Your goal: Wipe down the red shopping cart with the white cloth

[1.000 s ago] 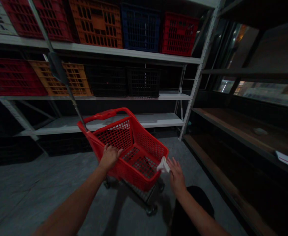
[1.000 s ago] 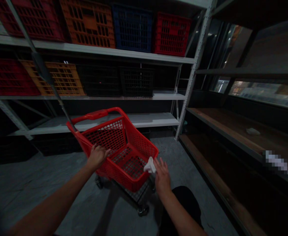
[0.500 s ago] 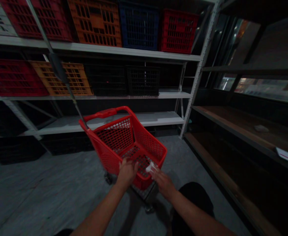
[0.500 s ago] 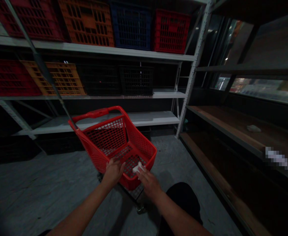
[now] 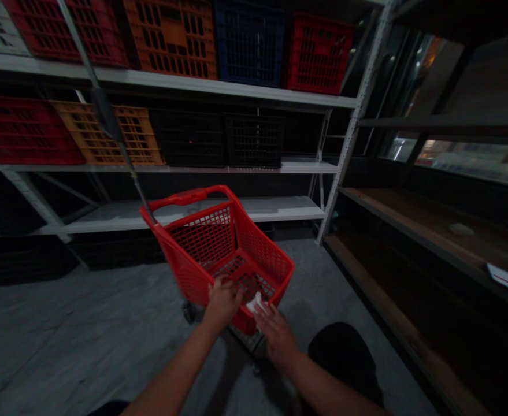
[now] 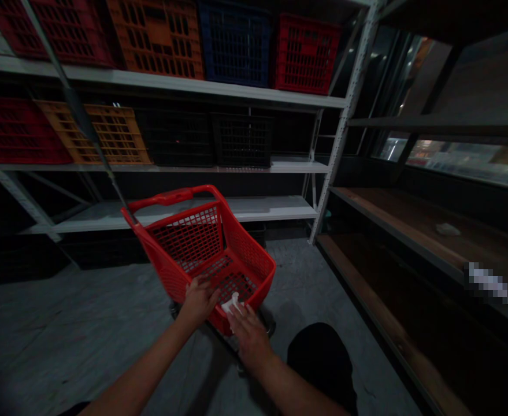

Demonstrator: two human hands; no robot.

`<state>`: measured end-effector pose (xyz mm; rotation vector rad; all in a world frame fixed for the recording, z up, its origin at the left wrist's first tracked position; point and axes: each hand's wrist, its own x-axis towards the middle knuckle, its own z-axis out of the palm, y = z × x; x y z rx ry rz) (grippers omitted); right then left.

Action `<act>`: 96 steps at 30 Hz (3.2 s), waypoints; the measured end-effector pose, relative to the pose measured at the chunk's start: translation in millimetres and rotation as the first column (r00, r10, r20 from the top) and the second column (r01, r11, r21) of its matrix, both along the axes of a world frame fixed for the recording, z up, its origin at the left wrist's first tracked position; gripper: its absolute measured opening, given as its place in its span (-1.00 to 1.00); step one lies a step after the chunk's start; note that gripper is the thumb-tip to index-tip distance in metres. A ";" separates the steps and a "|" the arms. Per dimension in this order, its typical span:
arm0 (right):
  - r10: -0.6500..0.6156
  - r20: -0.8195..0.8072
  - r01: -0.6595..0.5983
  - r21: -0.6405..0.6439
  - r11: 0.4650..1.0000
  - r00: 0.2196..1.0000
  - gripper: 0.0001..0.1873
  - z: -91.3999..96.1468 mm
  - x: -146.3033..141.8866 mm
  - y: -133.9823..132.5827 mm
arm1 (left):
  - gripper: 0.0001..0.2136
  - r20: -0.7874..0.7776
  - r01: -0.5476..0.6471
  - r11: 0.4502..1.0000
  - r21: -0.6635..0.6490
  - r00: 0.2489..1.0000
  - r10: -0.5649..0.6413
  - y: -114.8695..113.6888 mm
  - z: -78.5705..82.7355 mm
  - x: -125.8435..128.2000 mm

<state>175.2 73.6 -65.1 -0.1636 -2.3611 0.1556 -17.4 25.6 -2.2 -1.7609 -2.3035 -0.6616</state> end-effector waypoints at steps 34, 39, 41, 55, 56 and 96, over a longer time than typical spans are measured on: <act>-0.261 -0.177 0.183 -0.366 0.913 0.949 -0.53 19.8 6.2 116.3 | -0.73 -0.105 0.092 0.949 -0.301 0.986 -0.129 -55.9 16.4 -64.0; -0.227 -0.190 0.122 -0.444 0.887 0.955 -0.78 15.3 -11.1 67.7 | -0.73 -0.141 -0.119 0.959 -0.257 0.986 0.084 -48.1 25.7 -13.1; -0.215 -0.201 0.097 -0.475 0.875 0.956 -0.82 12.4 -9.5 57.7 | -0.66 -0.063 -0.075 0.959 -0.274 0.996 0.060 -39.1 24.3 16.4; -0.189 -0.063 0.128 -0.531 0.837 0.980 -0.83 63.2 -99.2 116.8 | -0.56 -0.040 0.003 0.903 -0.429 0.999 -0.022 -37.6 2.2 40.9; -0.200 -0.069 0.132 -0.539 0.832 0.977 -0.83 65.5 -105.5 118.9 | -0.56 -0.046 0.001 0.902 -0.433 0.999 -0.023 -39.3 2.3 38.8; 0.039 -0.011 -0.040 -0.197 0.980 0.999 -0.59 30.8 -84.7 28.5 | -0.43 -0.013 -0.116 0.860 -0.497 0.992 0.126 -88.4 3.9 23.7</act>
